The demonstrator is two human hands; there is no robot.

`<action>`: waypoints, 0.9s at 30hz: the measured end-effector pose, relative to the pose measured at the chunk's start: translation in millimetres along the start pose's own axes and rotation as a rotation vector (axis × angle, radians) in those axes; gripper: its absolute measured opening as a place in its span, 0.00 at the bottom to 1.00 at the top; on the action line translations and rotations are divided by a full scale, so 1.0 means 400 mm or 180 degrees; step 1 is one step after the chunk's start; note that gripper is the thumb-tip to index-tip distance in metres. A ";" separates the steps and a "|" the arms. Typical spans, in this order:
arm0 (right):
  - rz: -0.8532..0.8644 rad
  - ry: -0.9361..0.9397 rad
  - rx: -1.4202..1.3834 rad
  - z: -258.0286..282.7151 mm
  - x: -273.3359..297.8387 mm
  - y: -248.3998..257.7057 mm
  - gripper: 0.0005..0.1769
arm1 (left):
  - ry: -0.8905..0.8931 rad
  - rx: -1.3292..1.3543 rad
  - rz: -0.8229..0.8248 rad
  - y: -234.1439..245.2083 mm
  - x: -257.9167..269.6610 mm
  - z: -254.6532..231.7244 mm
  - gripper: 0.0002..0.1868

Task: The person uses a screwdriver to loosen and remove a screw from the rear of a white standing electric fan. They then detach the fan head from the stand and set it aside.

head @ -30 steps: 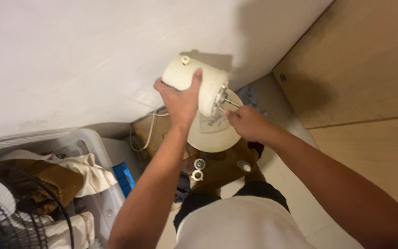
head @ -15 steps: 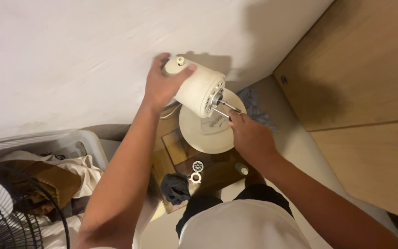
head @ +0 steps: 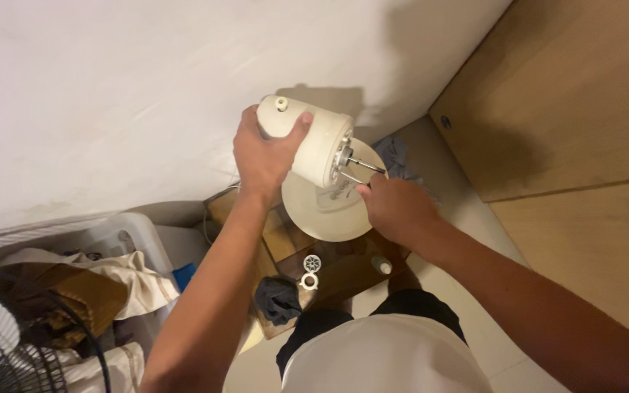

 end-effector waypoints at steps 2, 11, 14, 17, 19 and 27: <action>0.0173 -0.0034 -0.0366 -0.017 -0.006 -0.014 0.24 | 0.0109 0.0126 -0.0026 0.002 0.008 0.008 0.36; 0.1197 -0.0520 -0.1977 -0.084 -0.063 -0.076 0.24 | -0.0111 0.0057 -0.0044 0.005 0.017 0.003 0.40; 0.0606 -0.0007 -0.1643 -0.051 -0.035 -0.031 0.18 | 0.0090 -0.0116 -0.0015 0.009 0.010 0.011 0.42; -0.0217 0.0369 -0.0889 -0.025 0.015 0.029 0.13 | 0.0286 -0.0319 0.0080 0.009 -0.004 0.018 0.43; -0.1237 0.1275 -0.0466 0.041 0.072 0.084 0.11 | 0.0345 -0.0480 0.0081 0.012 -0.010 0.018 0.44; -0.1455 0.1329 0.0754 0.048 0.064 0.057 0.12 | 0.0450 -0.0689 -0.0162 0.027 0.044 0.030 0.45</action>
Point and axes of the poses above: each hand's wrist, its own x-axis away from the middle knuckle, its own y-axis out of the back of the hand, z = x × y, the point moved 8 cm from there along -x, towards the middle knuckle, and after that the axes turned 1 degree about -y, right-handed, at the moved point
